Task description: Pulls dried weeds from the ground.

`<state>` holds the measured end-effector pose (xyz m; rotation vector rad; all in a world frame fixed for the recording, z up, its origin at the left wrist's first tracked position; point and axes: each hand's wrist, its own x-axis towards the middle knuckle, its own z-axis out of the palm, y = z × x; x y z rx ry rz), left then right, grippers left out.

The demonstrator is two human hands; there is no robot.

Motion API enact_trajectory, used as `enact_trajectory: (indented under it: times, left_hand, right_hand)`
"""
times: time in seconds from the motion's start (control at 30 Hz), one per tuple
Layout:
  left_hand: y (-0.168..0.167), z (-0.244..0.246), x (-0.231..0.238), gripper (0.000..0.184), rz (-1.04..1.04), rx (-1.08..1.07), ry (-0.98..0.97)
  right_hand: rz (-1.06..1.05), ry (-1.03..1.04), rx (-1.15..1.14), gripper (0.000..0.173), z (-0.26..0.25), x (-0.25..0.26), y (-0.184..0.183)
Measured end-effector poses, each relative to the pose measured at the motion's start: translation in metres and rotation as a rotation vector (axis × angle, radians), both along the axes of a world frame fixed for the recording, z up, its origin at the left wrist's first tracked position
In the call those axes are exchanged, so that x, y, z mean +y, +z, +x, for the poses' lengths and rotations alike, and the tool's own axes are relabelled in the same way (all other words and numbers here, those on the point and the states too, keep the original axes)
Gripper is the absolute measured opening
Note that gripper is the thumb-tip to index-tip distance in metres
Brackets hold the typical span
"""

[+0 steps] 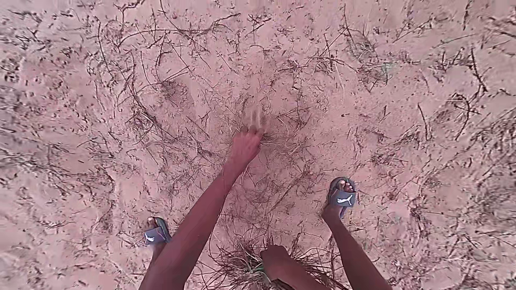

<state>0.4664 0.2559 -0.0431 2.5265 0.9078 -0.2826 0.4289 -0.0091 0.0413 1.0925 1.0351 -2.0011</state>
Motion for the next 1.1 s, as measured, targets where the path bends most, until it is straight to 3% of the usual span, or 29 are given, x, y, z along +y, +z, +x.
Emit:
enact_trajectory:
  times: [0.07,0.2,0.27,0.3,0.37,0.47,0.53,0.67,0.73,0.83,0.93,1.07,1.1]
  left_hand:
    - [-0.007,0.039,0.033,0.034,0.098,0.031,0.17]
    - [-0.04,0.08,0.076,0.072,0.006,0.279,0.646]
    - [-0.054,0.087,0.082,0.071,-0.03,0.39,0.68]
    - [-0.056,0.088,0.081,0.06,-0.046,0.43,0.656]
    - [-0.056,0.082,0.078,0.041,-0.088,0.469,0.584]
    - [-0.05,0.055,0.055,0.039,-0.168,0.446,0.369]
    - [-0.036,0.019,0.001,0.037,-0.306,0.462,0.12]
    - [-0.006,-0.074,-0.135,0.038,-0.738,0.754,-0.44]
    - [-0.004,-0.105,-0.16,0.034,-0.762,0.7,-0.556]
    - [0.004,-0.09,-0.131,0.03,-0.435,0.371,-0.352]
    - [-0.014,-0.02,-0.068,0.036,-0.058,0.128,-0.083]
    - [-0.043,0.075,0.003,0.084,-0.027,0.273,0.326]
    - [-0.055,0.09,0.011,0.088,-0.043,0.302,0.395]
  right_hand:
    - [0.02,-0.032,0.011,0.043,0.006,0.006,0.006]
    - [0.061,-0.108,0.039,0.041,0.014,0.02,0.021]
    - [0.078,-0.147,0.053,0.041,0.023,0.028,0.025]
    - [0.082,-0.155,0.049,0.043,0.028,0.03,0.026]
    - [0.082,-0.167,0.041,0.047,0.033,0.031,0.027]
    - [0.102,-0.163,0.039,0.049,0.037,0.033,0.029]
    - [0.097,-0.142,0.045,0.048,0.036,0.032,0.032]
    - [0.105,-0.085,0.102,0.047,0.016,0.013,0.03]
    - [0.112,-0.032,0.147,0.043,0.006,0.0,0.023]
    - [0.029,-0.002,0.16,0.041,0.003,-0.001,0.027]
    - [0.041,-0.025,0.128,0.043,0.008,0.006,0.025]
    - [0.058,-0.066,0.08,0.043,0.02,0.019,0.031]
    - [0.058,-0.087,0.077,0.043,0.023,0.023,0.033]
